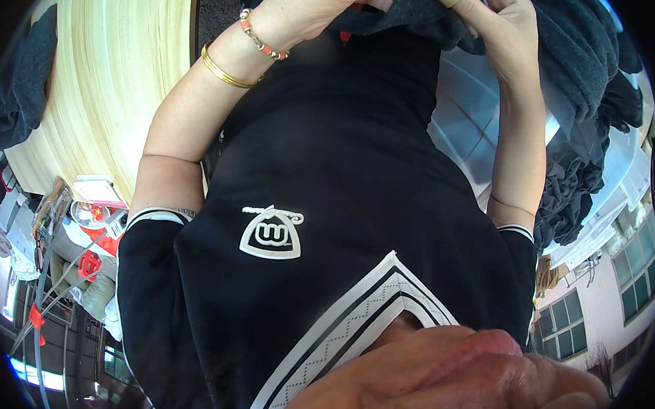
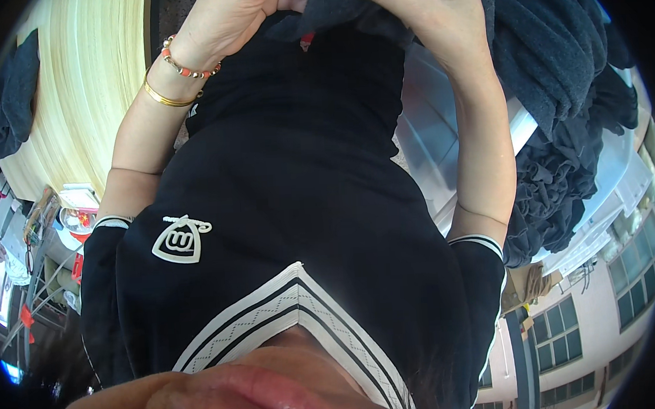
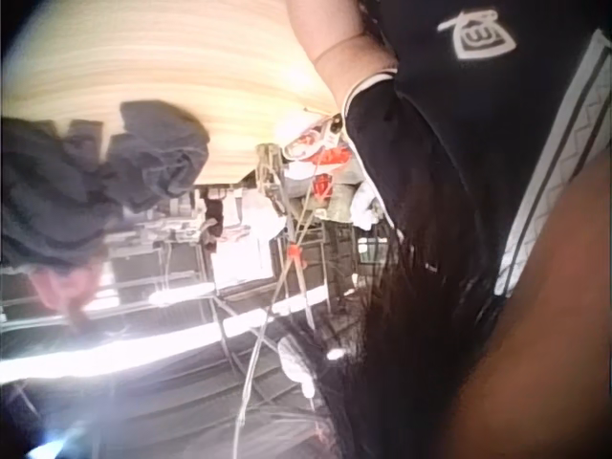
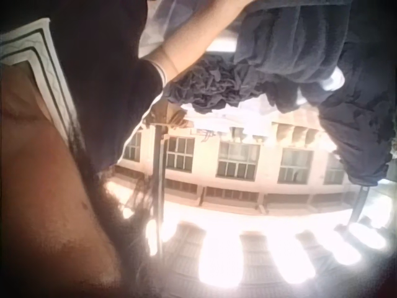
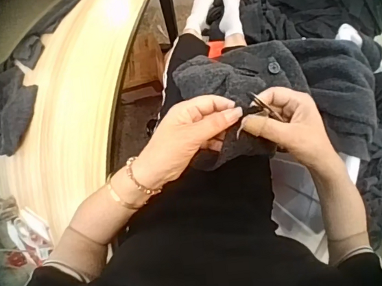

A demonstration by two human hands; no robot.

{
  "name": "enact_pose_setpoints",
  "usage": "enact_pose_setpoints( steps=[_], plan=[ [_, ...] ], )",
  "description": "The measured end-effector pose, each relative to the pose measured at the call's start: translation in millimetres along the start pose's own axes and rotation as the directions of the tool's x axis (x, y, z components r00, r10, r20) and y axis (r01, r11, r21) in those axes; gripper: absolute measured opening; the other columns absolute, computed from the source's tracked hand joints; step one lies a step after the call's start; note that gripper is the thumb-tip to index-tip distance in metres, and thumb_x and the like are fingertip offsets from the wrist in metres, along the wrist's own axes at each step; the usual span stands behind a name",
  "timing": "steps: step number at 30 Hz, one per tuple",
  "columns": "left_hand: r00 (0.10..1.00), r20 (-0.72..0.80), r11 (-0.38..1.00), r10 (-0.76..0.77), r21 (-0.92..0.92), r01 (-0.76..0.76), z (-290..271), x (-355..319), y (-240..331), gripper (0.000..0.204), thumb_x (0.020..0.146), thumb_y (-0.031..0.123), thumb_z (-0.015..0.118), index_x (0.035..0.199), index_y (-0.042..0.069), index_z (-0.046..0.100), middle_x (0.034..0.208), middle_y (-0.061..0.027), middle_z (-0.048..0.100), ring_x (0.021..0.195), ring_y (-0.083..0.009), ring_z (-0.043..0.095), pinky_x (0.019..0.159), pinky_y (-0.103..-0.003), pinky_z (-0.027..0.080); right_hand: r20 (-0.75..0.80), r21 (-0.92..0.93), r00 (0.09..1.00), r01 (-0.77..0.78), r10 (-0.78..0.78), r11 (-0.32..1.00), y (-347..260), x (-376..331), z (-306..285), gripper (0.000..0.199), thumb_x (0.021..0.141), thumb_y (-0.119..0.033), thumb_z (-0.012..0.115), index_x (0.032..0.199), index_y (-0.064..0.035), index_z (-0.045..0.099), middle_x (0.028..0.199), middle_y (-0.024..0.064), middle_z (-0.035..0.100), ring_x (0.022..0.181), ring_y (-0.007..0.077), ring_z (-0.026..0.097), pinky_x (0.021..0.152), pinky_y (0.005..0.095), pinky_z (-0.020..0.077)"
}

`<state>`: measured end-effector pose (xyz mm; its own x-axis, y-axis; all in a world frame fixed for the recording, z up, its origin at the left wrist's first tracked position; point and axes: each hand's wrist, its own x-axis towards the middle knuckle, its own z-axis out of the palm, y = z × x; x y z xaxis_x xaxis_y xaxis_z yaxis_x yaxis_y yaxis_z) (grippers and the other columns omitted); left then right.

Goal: The person trims loose threads around the buttons of garments using thread snips and places each finished piece onto a table.

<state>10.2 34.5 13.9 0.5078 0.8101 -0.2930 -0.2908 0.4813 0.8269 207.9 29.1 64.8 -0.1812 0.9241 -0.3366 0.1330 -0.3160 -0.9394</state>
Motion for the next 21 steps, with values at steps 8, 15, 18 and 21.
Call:
enact_pose_setpoints(
  steps=[8,15,18,21],
  plan=[
    [0.989,0.116,0.978,-0.090,0.200,0.066,-16.5,2.7,-4.8,0.019,0.098,0.012,0.066,0.112,-0.001,0.065,0.090,-0.0002,0.068,0.071,-0.0062,0.061,0.062,-0.022,0.051,-0.213,0.124,0.977,0.046,-0.018,0.991,16.9,17.5,-32.2,0.016,0.094,-0.019,0.071,0.084,-0.0103,0.062,0.060,-0.0080,0.052,0.045,0.0013,0.039,0.044,0.0189,0.0250],
    [0.985,0.127,0.977,-0.120,0.193,0.094,-23.0,8.2,-12.2,0.016,0.100,0.012,0.064,0.108,-0.001,0.067,0.087,-0.0013,0.068,0.069,-0.0092,0.063,0.061,-0.024,0.053,-0.243,0.214,0.970,0.042,0.012,0.976,24.3,23.5,-43.5,0.019,0.095,-0.023,0.071,0.085,-0.0106,0.062,0.064,-0.0069,0.055,0.045,0.0015,0.039,0.043,0.0187,0.0255],
    [0.981,0.136,0.962,-0.138,0.252,0.100,-27.8,10.2,-13.1,0.016,0.099,0.012,0.065,0.108,0.000,0.068,0.087,-0.0004,0.068,0.070,-0.0091,0.064,0.063,-0.023,0.054,-0.321,0.142,0.945,0.116,-0.065,0.983,21.0,23.4,-40.3,0.020,0.096,-0.024,0.070,0.085,-0.0107,0.062,0.066,-0.0062,0.055,0.046,0.0015,0.040,0.043,0.0182,0.0257],
    [0.965,0.135,0.969,-0.227,0.132,0.210,-26.1,9.3,-5.6,0.016,0.099,0.013,0.065,0.108,0.000,0.069,0.089,-0.0004,0.067,0.071,-0.0087,0.065,0.068,-0.024,0.058,-0.276,0.054,0.957,0.112,-0.093,0.992,24.1,24.0,-53.3,0.016,0.097,-0.022,0.068,0.100,-0.0059,0.067,0.077,-0.0051,0.061,0.055,0.0006,0.046,0.047,0.0167,0.0286]
  ],
)
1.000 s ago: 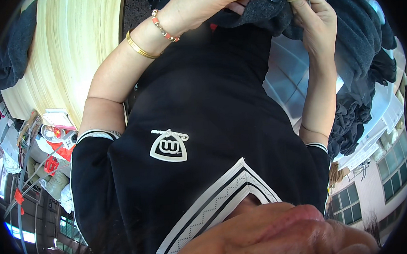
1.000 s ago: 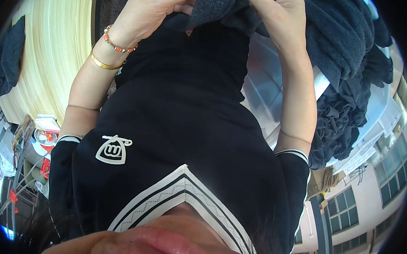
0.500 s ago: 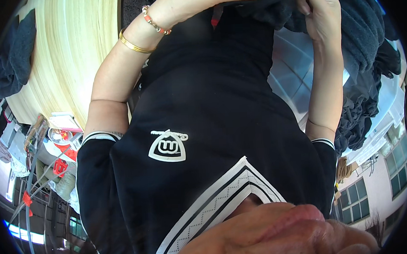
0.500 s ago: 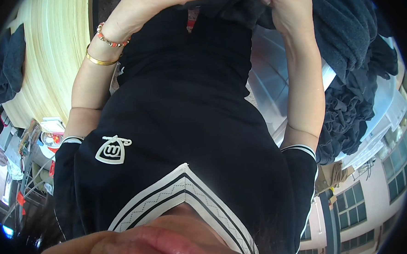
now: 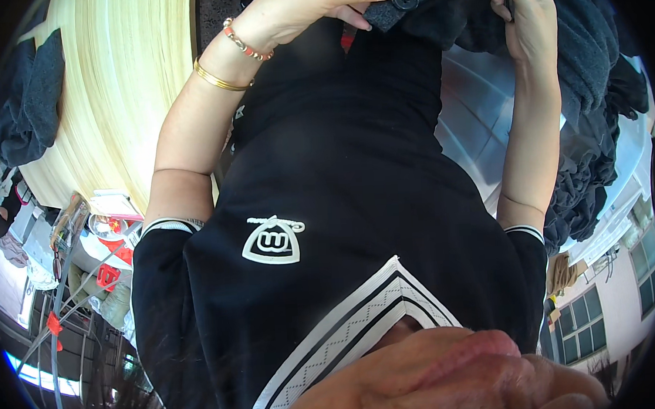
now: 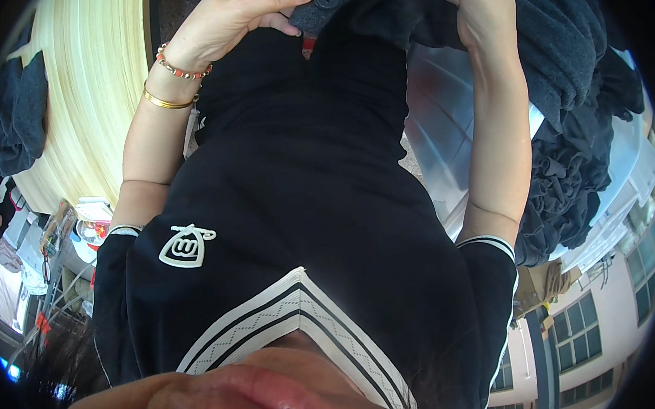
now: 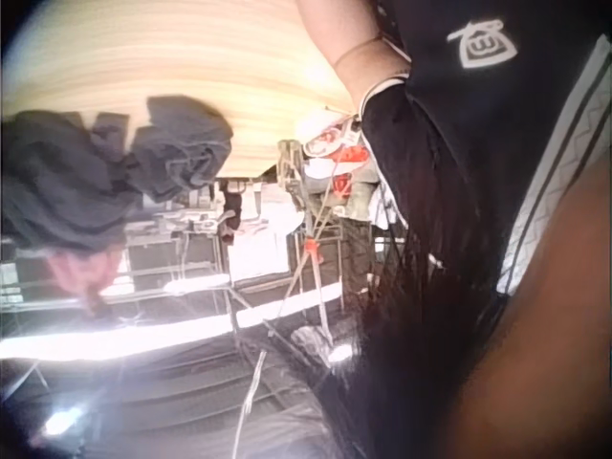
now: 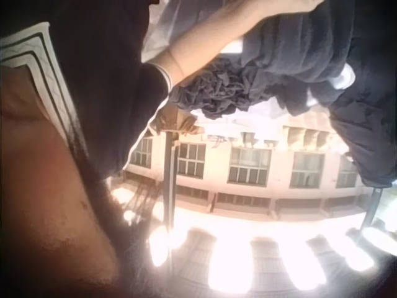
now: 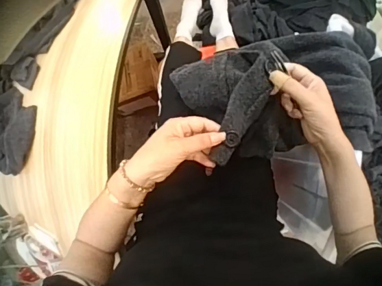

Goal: The person trims loose threads around the buttons of garments using thread snips and places each finished piece onto a table.

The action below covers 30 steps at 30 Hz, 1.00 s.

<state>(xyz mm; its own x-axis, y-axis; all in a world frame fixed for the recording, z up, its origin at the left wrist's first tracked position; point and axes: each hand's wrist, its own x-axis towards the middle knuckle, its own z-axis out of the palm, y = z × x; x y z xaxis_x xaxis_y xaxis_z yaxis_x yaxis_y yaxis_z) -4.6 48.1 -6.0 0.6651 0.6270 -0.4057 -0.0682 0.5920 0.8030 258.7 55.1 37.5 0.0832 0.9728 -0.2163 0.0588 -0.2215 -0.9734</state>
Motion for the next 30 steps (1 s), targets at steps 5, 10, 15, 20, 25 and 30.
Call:
enact_pose_setpoints(
  steps=[5,10,15,20,25,30],
  plan=[
    [1.000,-0.022,0.956,0.018,-0.294,-0.024,-7.3,-3.4,-4.9,0.018,0.100,0.015,0.064,0.109,0.001,0.069,0.088,-0.0003,0.066,0.075,-0.0091,0.066,0.073,-0.029,0.062,-0.017,-0.166,0.956,0.286,-0.293,0.944,1.4,-8.9,15.7,0.024,0.099,-0.017,0.065,0.118,-0.0020,0.067,0.095,-0.0040,0.066,0.077,0.0008,0.055,0.061,0.0155,0.0376],
    [0.999,-0.041,0.931,0.027,-0.362,-0.040,-4.2,-5.1,0.5,0.018,0.100,0.015,0.064,0.110,0.001,0.069,0.088,0.0001,0.065,0.077,-0.0099,0.066,0.072,-0.029,0.062,0.248,-0.279,0.912,0.391,-0.327,0.877,-2.8,-19.0,12.2,0.027,0.090,-0.005,0.073,0.116,0.0009,0.069,0.094,-0.0008,0.064,0.083,0.0058,0.057,0.074,0.0202,0.0445],
    [0.999,-0.045,0.926,0.028,-0.376,-0.043,-6.1,-4.2,-0.8,0.019,0.101,0.015,0.063,0.111,0.001,0.069,0.091,-0.0016,0.067,0.079,-0.0115,0.067,0.073,-0.029,0.062,0.465,-0.389,0.806,0.558,-0.367,0.733,-11.9,-23.5,20.0,0.029,0.081,-0.004,0.079,0.109,-0.0002,0.073,0.090,0.0057,0.066,0.080,0.0136,0.062,0.070,0.0258,0.0472],
    [0.996,-0.071,0.919,0.052,-0.387,-0.075,-8.5,-7.4,-2.3,0.020,0.101,0.015,0.063,0.113,0.000,0.069,0.101,-0.0054,0.071,0.085,-0.0142,0.071,0.074,-0.030,0.062,0.510,-0.369,0.738,0.651,-0.441,0.663,-3.1,-19.5,23.0,0.031,0.080,-0.005,0.080,0.110,-0.0014,0.073,0.088,0.0071,0.066,0.078,0.0159,0.063,0.069,0.0273,0.0480],
    [0.988,-0.120,0.903,0.102,-0.406,-0.142,-1.2,-5.2,-2.8,0.019,0.101,0.013,0.062,0.113,0.000,0.068,0.100,-0.0049,0.071,0.085,-0.0142,0.071,0.075,-0.031,0.063,0.469,-0.414,0.777,0.614,-0.421,0.672,-7.3,-24.3,23.6,0.033,0.080,-0.006,0.081,0.111,-0.0011,0.073,0.088,0.0070,0.066,0.077,0.0159,0.063,0.068,0.0272,0.0481],
    [0.980,-0.135,0.884,0.145,-0.428,-0.189,5.8,-3.4,-6.5,0.019,0.102,0.012,0.061,0.115,0.001,0.067,0.102,-0.0046,0.070,0.086,-0.0143,0.071,0.076,-0.032,0.063,0.393,-0.409,0.786,0.614,-0.477,0.675,-2.9,-27.5,30.4,0.031,0.081,-0.004,0.079,0.112,-0.0007,0.073,0.088,0.0068,0.065,0.075,0.0153,0.062,0.067,0.0260,0.0475]
  ],
)
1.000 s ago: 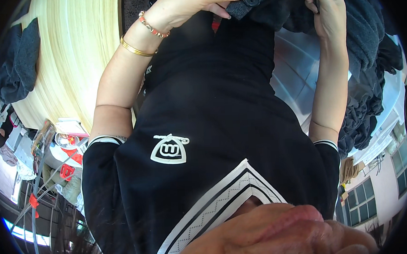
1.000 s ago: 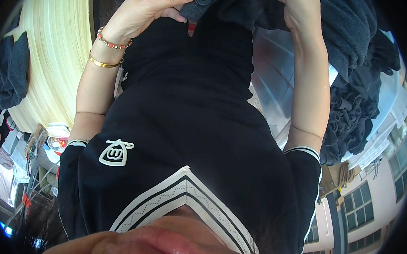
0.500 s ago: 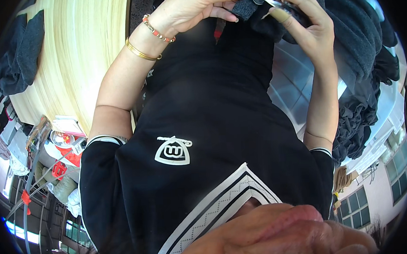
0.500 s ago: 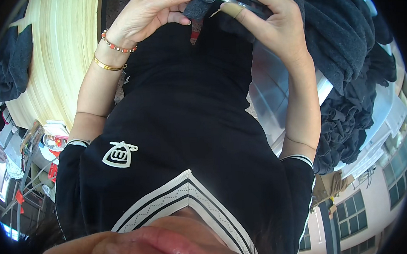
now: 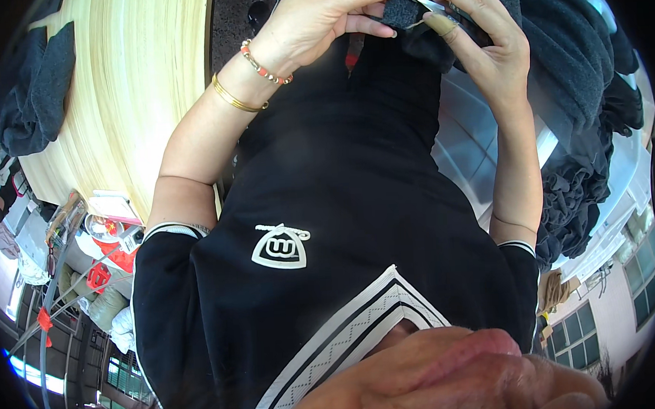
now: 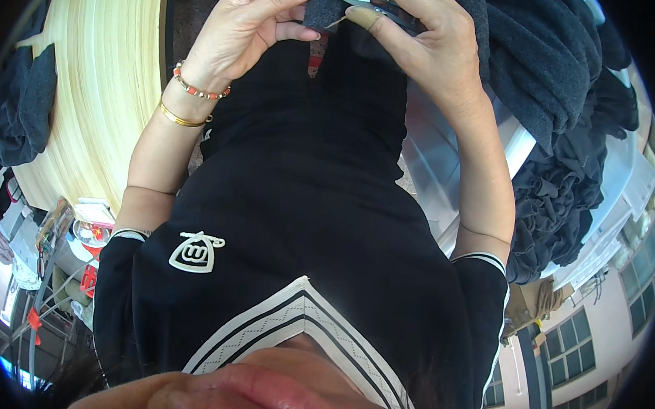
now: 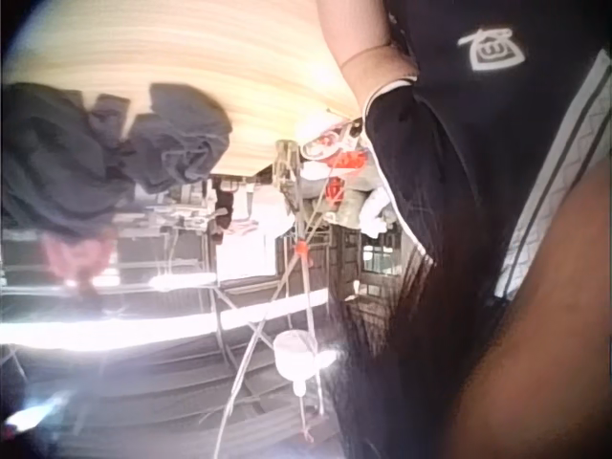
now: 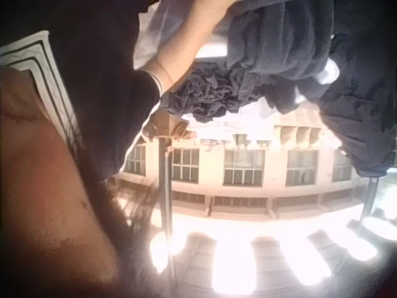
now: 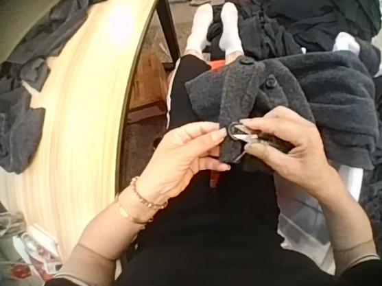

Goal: The person trims loose threads around the buttons of garments using thread snips and places each finished piece onto a table.

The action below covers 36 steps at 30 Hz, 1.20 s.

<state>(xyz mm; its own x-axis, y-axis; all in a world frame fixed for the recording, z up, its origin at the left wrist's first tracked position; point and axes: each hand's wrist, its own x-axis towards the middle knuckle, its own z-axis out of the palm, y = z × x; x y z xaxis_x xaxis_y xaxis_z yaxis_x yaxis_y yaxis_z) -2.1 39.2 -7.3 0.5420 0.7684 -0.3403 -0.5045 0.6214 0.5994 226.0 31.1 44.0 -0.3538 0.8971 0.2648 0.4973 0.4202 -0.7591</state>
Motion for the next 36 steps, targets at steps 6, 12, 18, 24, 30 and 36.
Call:
enact_pose_setpoints(
  steps=[6,12,18,24,30,36],
  plan=[
    [0.999,0.002,0.999,0.050,-0.009,-0.050,-1.3,1.7,-7.0,0.018,0.102,0.012,0.061,0.115,0.001,0.067,0.101,-0.0041,0.070,0.087,-0.0134,0.070,0.077,-0.034,0.064,-0.049,0.017,0.998,-0.026,0.026,1.000,-1.0,-1.8,4.0,0.028,0.083,-0.001,0.078,0.110,-0.0002,0.074,0.087,0.0068,0.065,0.074,0.0145,0.062,0.064,0.0259,0.0472],
    [0.998,-0.025,0.998,0.050,0.025,-0.049,1.4,0.2,-4.5,0.018,0.102,0.011,0.060,0.115,0.001,0.067,0.099,-0.0049,0.071,0.085,-0.0125,0.070,0.076,-0.034,0.064,-0.044,0.015,0.999,0.011,-0.010,1.000,0.8,-1.0,4.4,0.026,0.083,0.000,0.077,0.109,0.0001,0.074,0.085,0.0067,0.065,0.073,0.0142,0.061,0.064,0.0255,0.0469],
    [0.999,-0.016,0.999,0.049,0.024,-0.049,6.2,-1.0,-0.1,0.017,0.102,0.011,0.060,0.114,0.001,0.067,0.099,-0.0063,0.072,0.085,-0.0133,0.071,0.076,-0.033,0.064,-0.046,0.044,0.998,-0.033,0.035,0.998,-2.3,-1.4,4.4,0.025,0.084,0.000,0.077,0.109,0.0005,0.074,0.085,0.0067,0.065,0.073,0.0141,0.061,0.064,0.0256,0.0469],
    [0.998,0.014,0.998,0.067,-0.002,-0.067,-3.5,3.0,-3.6,0.018,0.102,0.012,0.059,0.115,0.001,0.067,0.099,-0.0063,0.072,0.086,-0.0139,0.071,0.076,-0.032,0.064,-0.041,0.064,0.999,-0.033,0.035,0.997,-2.3,-1.8,4.1,0.025,0.084,0.000,0.077,0.109,0.0008,0.074,0.085,0.0065,0.065,0.073,0.0136,0.061,0.064,0.0255,0.0464],
    [0.997,0.000,0.997,0.073,0.026,-0.073,3.1,0.5,1.6,0.018,0.102,0.012,0.059,0.115,0.001,0.067,0.102,-0.0068,0.072,0.088,-0.0147,0.072,0.075,-0.032,0.064,-0.032,0.060,0.997,-0.065,0.067,0.996,-4.5,-2.1,4.5,0.025,0.083,0.000,0.077,0.108,0.0010,0.074,0.085,0.0066,0.065,0.073,0.0137,0.061,0.064,0.0257,0.0463],
    [0.995,-0.010,0.994,0.098,0.040,-0.097,3.0,2.0,-0.9,0.019,0.102,0.012,0.060,0.116,0.000,0.066,0.103,-0.0072,0.072,0.089,-0.0150,0.072,0.075,-0.032,0.064,-0.063,0.039,0.997,-0.040,0.042,0.998,-3.3,-1.8,6.5,0.026,0.083,0.000,0.078,0.109,0.0013,0.074,0.084,0.0068,0.065,0.073,0.0137,0.061,0.063,0.0254,0.0459]
  ],
)
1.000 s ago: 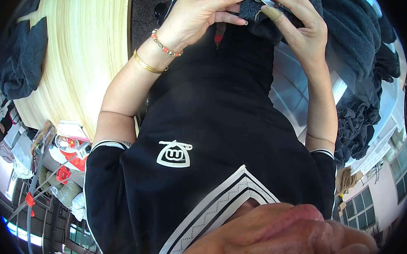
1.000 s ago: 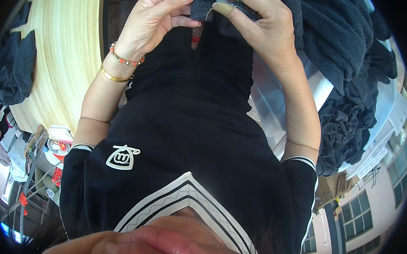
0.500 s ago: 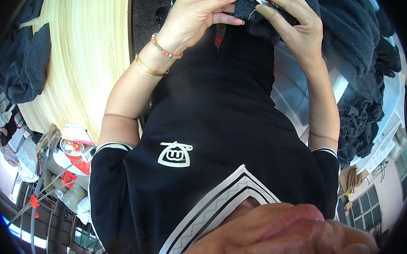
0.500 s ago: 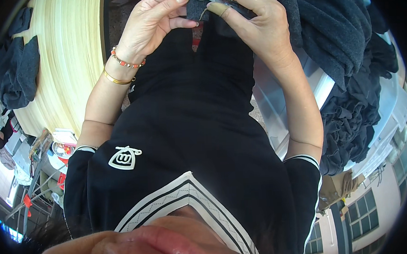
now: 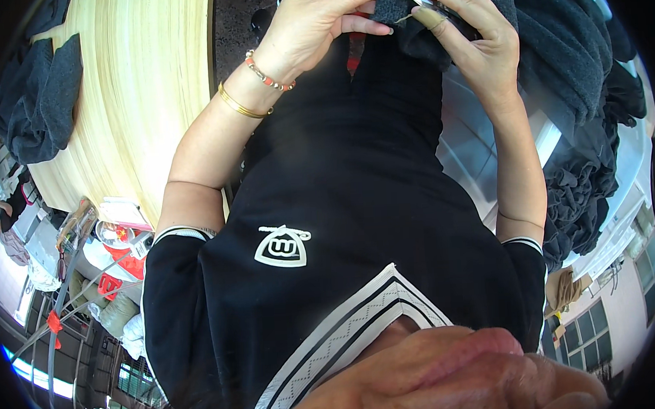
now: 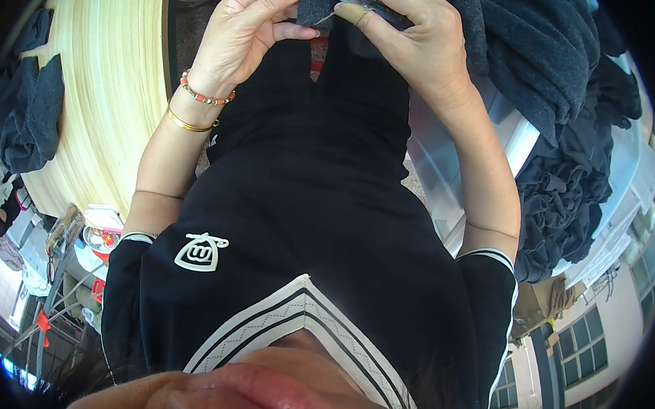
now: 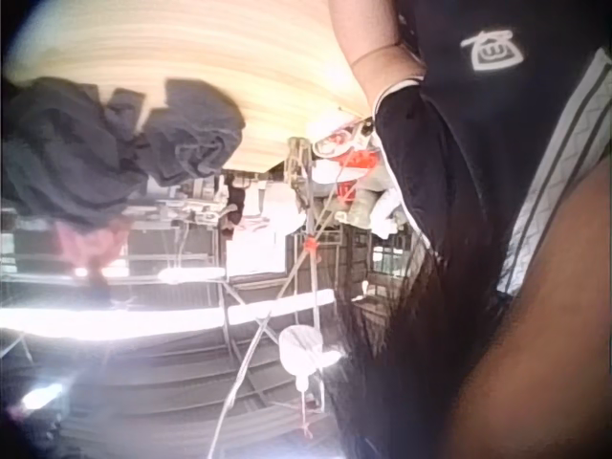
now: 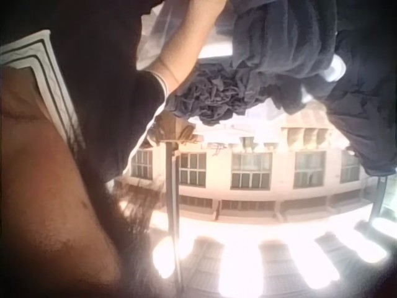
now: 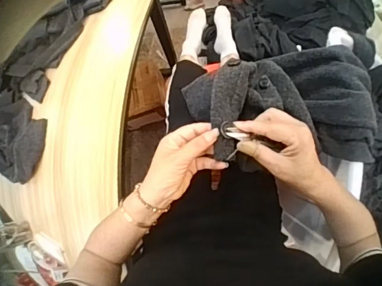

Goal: The person trims loose threads around the buttons of garments using thread snips and places each finished piece onto a table.

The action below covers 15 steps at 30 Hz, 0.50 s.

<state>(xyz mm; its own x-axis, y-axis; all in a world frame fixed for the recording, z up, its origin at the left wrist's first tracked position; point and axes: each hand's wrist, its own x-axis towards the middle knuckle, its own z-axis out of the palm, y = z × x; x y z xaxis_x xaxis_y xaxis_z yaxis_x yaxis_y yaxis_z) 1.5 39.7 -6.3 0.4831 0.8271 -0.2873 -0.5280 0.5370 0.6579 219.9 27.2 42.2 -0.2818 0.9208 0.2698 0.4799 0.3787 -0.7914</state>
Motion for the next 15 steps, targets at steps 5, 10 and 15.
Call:
enact_pose_setpoints(
  steps=[5,10,15],
  plan=[
    [1.000,-0.002,1.000,0.019,-0.004,-0.019,-2.6,1.3,-5.0,0.020,0.102,0.012,0.060,0.116,0.000,0.066,0.104,-0.0083,0.073,0.090,-0.0154,0.072,0.075,-0.032,0.064,-0.021,0.010,1.000,-0.023,0.024,1.000,-1.6,-2.3,3.3,0.026,0.083,0.000,0.078,0.109,0.0013,0.074,0.085,0.0064,0.065,0.073,0.0127,0.060,0.063,0.0245,0.0458],
    [1.000,-0.019,1.000,0.024,0.013,-0.024,6.1,-2.2,-1.3,0.021,0.102,0.011,0.060,0.117,-0.001,0.066,0.105,-0.0089,0.073,0.091,-0.0157,0.072,0.075,-0.032,0.064,-0.037,0.056,0.999,-0.022,0.024,0.998,3.5,-5.3,4.6,0.026,0.084,0.000,0.078,0.109,0.0014,0.074,0.086,0.0056,0.065,0.073,0.0116,0.060,0.063,0.0234,0.0456],
    [0.999,-0.028,0.999,0.044,0.014,-0.043,3.7,-1.2,-4.6,0.021,0.102,0.012,0.059,0.117,-0.001,0.066,0.106,-0.0091,0.073,0.092,-0.0158,0.072,0.076,-0.031,0.064,-0.063,0.058,0.997,-0.040,0.043,0.998,2.2,-5.5,9.9,0.026,0.084,0.000,0.078,0.109,0.0014,0.074,0.086,0.0054,0.065,0.073,0.0114,0.060,0.063,0.0232,0.0458]
  ],
)
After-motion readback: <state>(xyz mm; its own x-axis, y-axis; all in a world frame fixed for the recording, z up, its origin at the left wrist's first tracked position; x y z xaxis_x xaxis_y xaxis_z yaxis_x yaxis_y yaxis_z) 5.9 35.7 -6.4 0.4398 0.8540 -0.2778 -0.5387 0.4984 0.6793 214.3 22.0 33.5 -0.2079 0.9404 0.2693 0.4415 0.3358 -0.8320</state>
